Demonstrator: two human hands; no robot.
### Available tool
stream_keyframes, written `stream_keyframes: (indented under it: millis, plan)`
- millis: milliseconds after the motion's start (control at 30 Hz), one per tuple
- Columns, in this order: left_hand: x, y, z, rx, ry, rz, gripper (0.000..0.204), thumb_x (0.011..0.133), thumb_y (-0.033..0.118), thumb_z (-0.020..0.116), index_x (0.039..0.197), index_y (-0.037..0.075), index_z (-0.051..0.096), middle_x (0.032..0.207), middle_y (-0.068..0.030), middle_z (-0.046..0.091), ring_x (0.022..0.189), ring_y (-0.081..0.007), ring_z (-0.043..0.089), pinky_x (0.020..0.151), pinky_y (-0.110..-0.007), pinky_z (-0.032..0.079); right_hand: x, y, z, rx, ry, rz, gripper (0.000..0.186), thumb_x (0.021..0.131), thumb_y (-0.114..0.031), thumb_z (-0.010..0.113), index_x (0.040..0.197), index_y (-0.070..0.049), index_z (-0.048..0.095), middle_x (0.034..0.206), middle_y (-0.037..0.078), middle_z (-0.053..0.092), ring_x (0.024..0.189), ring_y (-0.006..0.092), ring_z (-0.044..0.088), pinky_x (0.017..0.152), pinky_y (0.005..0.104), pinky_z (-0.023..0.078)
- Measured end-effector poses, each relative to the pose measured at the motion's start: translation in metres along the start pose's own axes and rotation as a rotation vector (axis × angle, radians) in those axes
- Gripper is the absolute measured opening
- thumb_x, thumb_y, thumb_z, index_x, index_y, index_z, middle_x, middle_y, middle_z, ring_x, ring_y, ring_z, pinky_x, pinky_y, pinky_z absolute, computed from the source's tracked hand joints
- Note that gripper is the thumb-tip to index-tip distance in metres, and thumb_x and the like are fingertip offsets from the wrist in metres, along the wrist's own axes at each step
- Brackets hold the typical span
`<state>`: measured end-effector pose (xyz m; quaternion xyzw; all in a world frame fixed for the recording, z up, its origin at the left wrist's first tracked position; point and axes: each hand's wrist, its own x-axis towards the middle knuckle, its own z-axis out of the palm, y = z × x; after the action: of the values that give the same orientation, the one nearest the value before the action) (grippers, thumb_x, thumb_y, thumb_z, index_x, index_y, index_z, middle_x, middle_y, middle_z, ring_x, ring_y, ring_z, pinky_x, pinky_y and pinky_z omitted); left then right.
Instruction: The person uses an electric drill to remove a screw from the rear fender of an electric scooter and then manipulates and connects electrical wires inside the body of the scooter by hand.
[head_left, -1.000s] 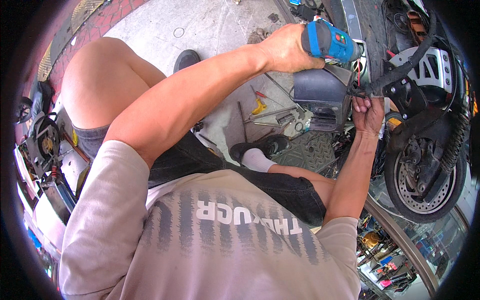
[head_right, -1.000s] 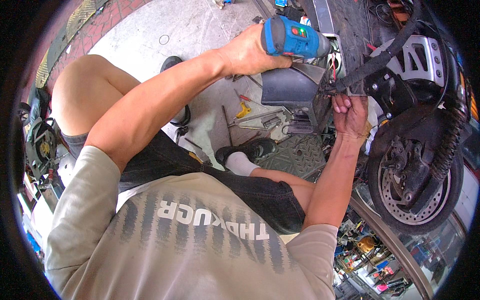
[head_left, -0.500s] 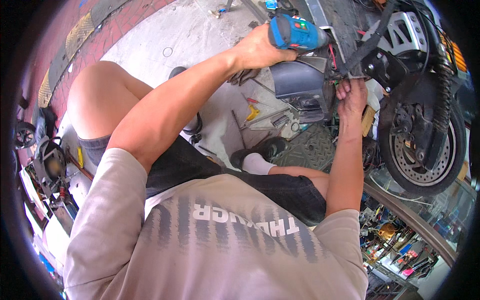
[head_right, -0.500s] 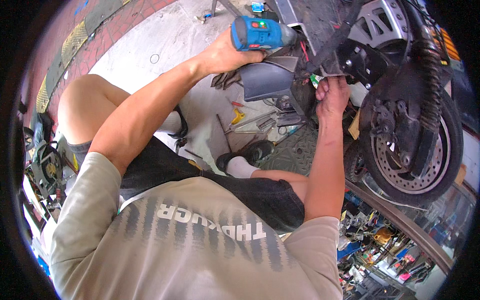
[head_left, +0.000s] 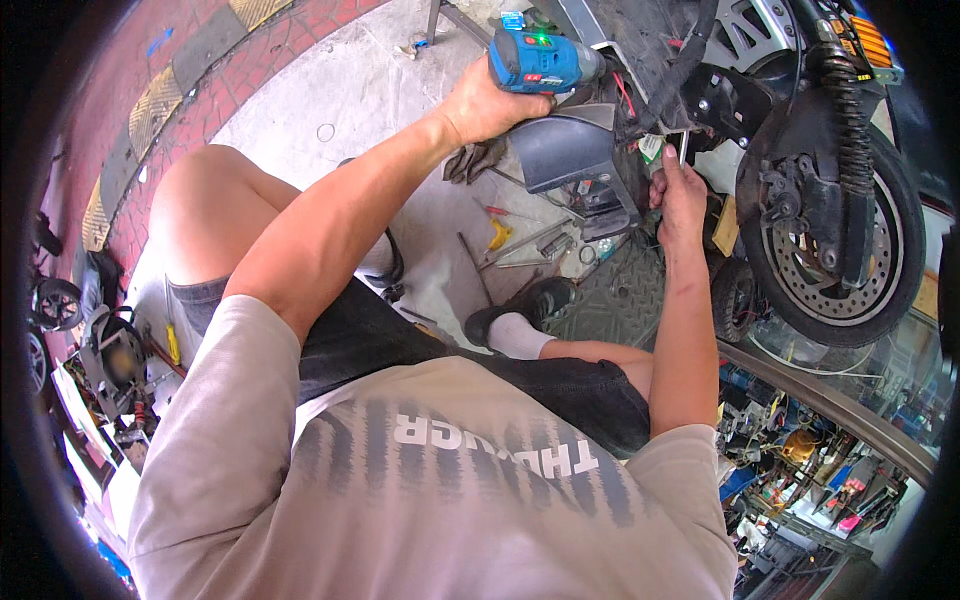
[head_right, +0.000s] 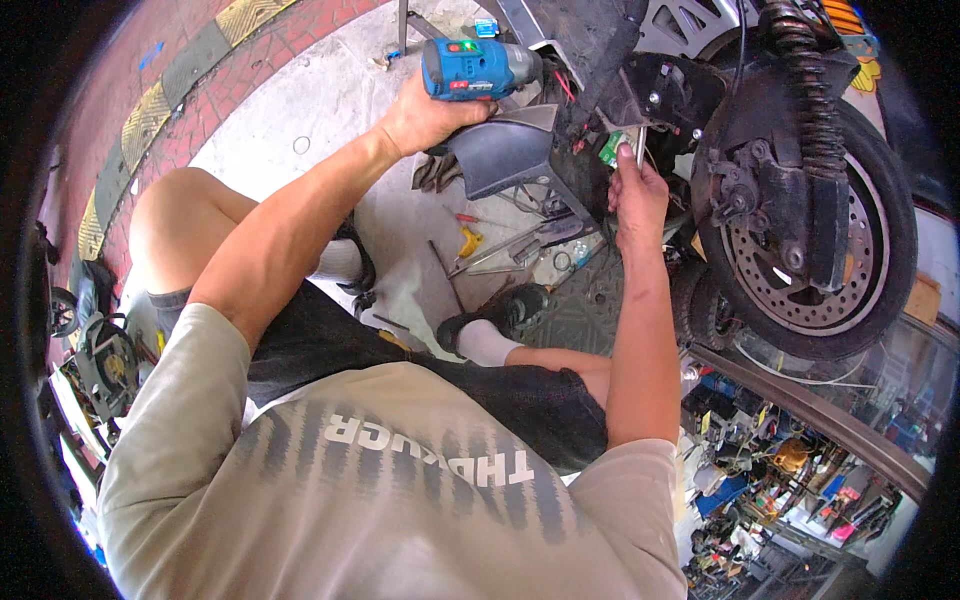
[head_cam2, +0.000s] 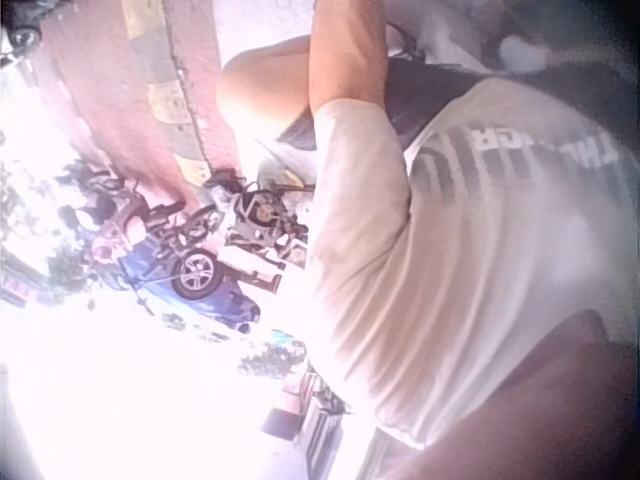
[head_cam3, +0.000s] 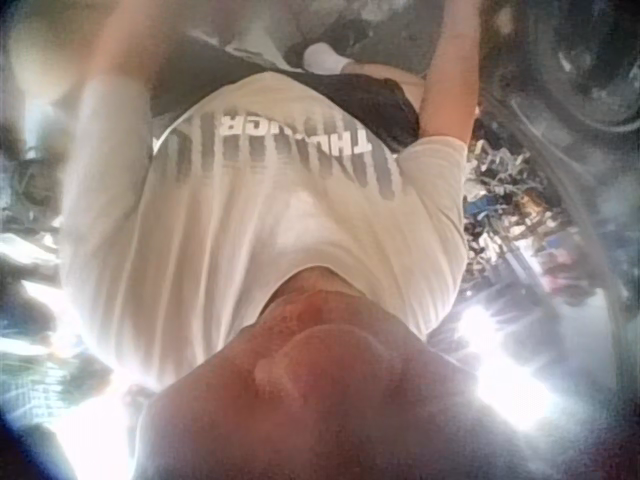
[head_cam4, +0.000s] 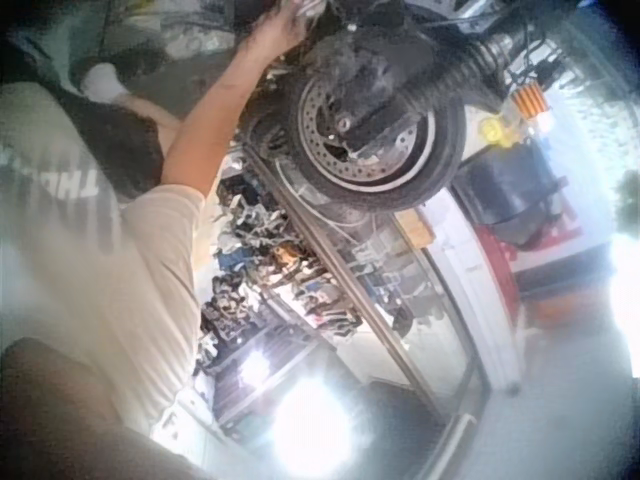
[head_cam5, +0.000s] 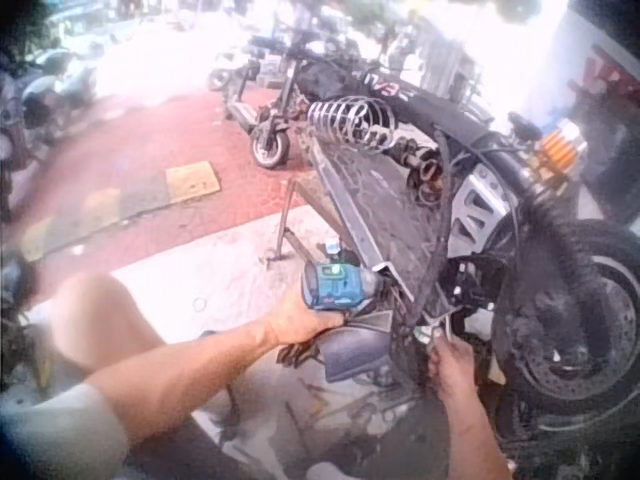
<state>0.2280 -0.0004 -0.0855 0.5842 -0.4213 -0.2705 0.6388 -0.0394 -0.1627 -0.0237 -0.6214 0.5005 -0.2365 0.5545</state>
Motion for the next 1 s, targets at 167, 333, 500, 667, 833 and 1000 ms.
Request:
stream_keyframes:
  millis: [167,333,500,667,833,1000]
  plan:
    - [-0.016,0.021,-0.022,0.394,-0.067,0.037,0.034,0.078,0.026,0.080,0.104,0.005,0.072,0.098,-0.0109,0.076,0.092,-0.0237,0.072,0.086,-0.036,0.056,-0.009,0.027,-0.013,0.031,0.045,-0.059,0.037,0.104,-0.037,0.064,0.088,-0.005,0.063,0.066,-0.002,0.051,0.054,0.0099,0.046,0.050,0.0263,0.035]
    - [-0.029,0.026,-0.025,-0.022,0.184,0.075,0.024,0.077,0.014,0.081,0.100,0.008,0.074,0.090,-0.0015,0.073,0.083,-0.0127,0.066,0.077,-0.032,0.054,-0.026,0.055,-0.016,0.140,0.102,-0.483,0.014,0.102,-0.013,0.063,0.107,0.000,0.066,0.075,-0.002,0.056,0.057,0.0080,0.047,0.053,0.0242,0.039]
    - [-0.026,0.066,-0.043,-0.449,0.255,-0.025,0.023,0.084,0.017,0.074,0.102,0.003,0.071,0.083,-0.0054,0.069,0.073,-0.0173,0.067,0.071,-0.032,0.055,-0.029,0.058,-0.031,0.002,0.081,-0.392,0.022,0.102,-0.016,0.065,0.119,-0.002,0.070,0.080,-0.002,0.061,0.058,0.0059,0.048,0.054,0.0221,0.039]
    - [-0.038,0.141,-0.073,-0.501,0.000,0.003,0.046,0.086,0.028,0.068,0.121,-0.001,0.059,0.089,-0.0065,0.060,0.085,-0.0216,0.060,0.086,-0.041,0.051,-0.047,0.035,-0.008,-0.250,-0.018,-0.595,0.040,0.106,-0.033,0.060,0.140,-0.012,0.065,0.133,0.000,0.067,0.096,0.0086,0.064,0.065,0.0202,0.047]
    - [-0.090,0.163,-0.050,-0.437,-0.197,0.050,0.047,0.077,0.038,0.075,0.103,0.001,0.061,0.080,-0.0078,0.059,0.077,-0.0213,0.060,0.078,-0.038,0.051,-0.073,0.044,0.042,-0.075,-0.263,-0.419,0.038,0.104,-0.030,0.063,0.136,-0.010,0.066,0.138,0.009,0.061,0.132,0.0244,0.052,0.112,0.0376,0.039]
    - [-0.136,0.149,0.028,-0.308,-0.064,-0.231,0.023,0.084,0.012,0.073,0.103,0.000,0.068,0.087,-0.0064,0.068,0.080,-0.0188,0.066,0.075,-0.034,0.053,-0.087,0.049,0.092,-0.021,-0.582,-0.318,0.048,0.102,-0.020,0.061,0.148,-0.011,0.055,0.157,0.018,0.043,0.145,0.0308,0.043,0.120,0.0396,0.033]
